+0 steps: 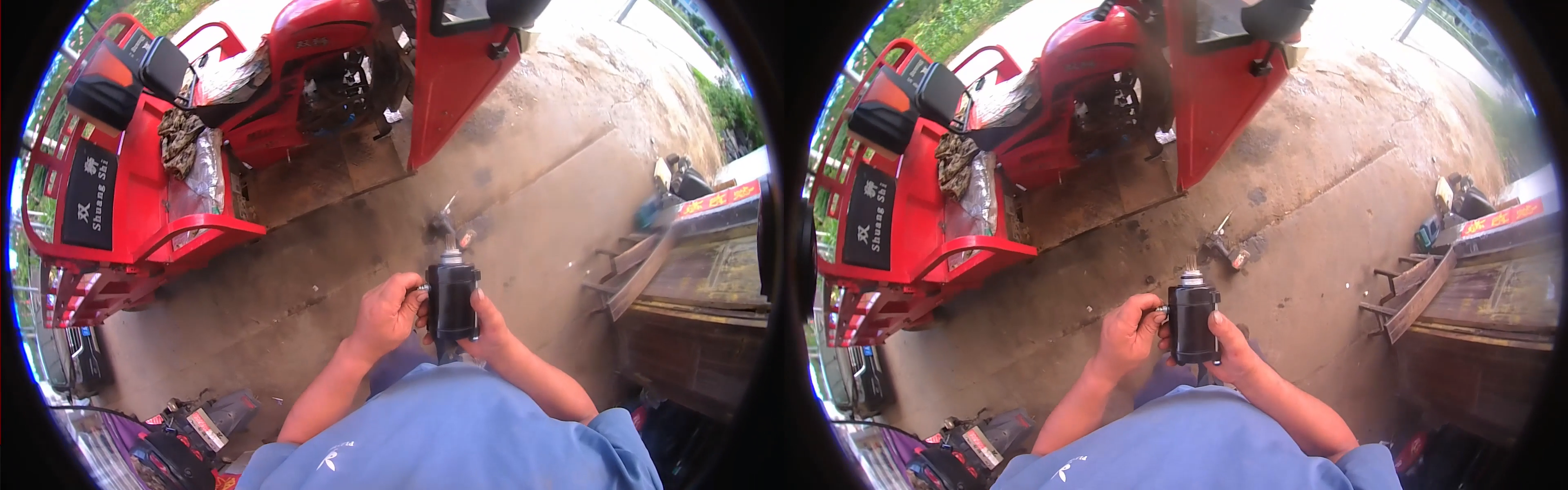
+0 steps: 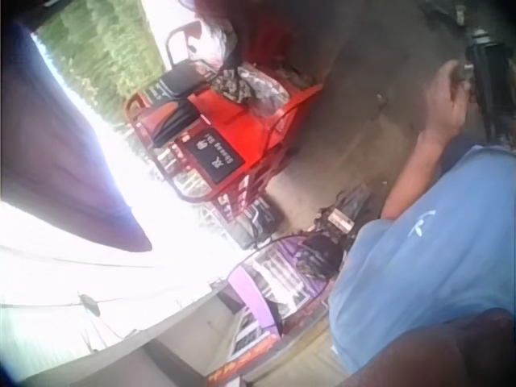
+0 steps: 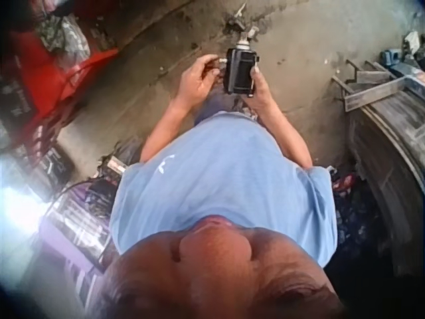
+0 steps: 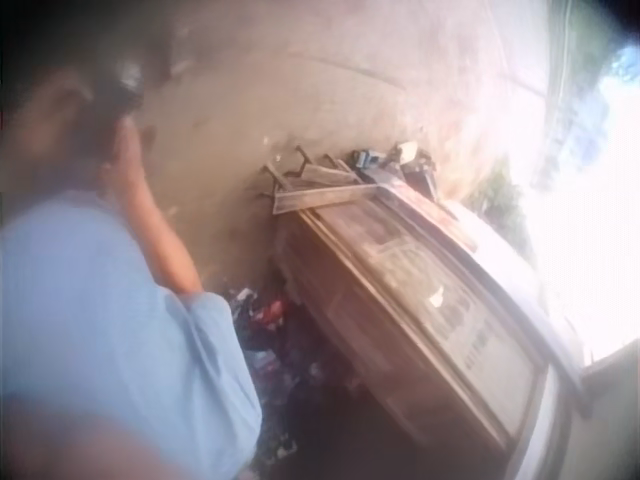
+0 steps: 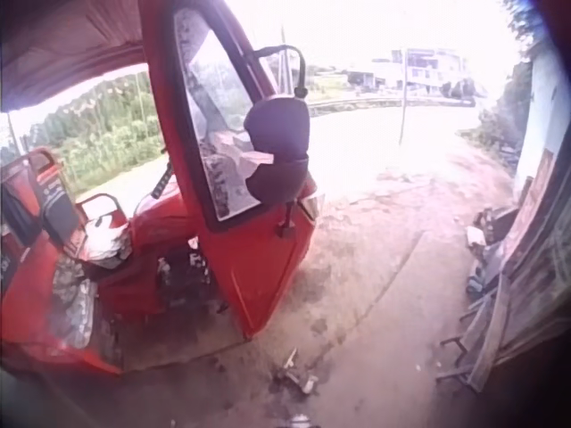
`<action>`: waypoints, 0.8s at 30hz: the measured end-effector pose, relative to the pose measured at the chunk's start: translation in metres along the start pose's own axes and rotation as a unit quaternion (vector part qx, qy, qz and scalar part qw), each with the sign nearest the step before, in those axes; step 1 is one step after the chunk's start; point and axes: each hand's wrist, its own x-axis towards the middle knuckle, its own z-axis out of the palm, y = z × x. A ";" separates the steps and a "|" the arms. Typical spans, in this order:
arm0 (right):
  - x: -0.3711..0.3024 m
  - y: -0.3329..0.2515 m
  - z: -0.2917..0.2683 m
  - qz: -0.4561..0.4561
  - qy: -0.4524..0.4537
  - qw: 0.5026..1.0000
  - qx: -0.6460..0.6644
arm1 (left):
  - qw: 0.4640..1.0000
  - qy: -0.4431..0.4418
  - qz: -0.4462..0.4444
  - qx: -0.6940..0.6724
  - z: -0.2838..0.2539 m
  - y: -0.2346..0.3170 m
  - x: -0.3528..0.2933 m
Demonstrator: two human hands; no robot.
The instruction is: The person installs a motor component into a red motorized tricycle by inserting it into a housing on the side and tightening bolts using an offset wrench.
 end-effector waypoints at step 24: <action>-0.150 -0.271 -0.216 -0.151 0.065 0.986 0.012 | 0.988 -0.150 -0.025 0.000 0.333 0.051 0.184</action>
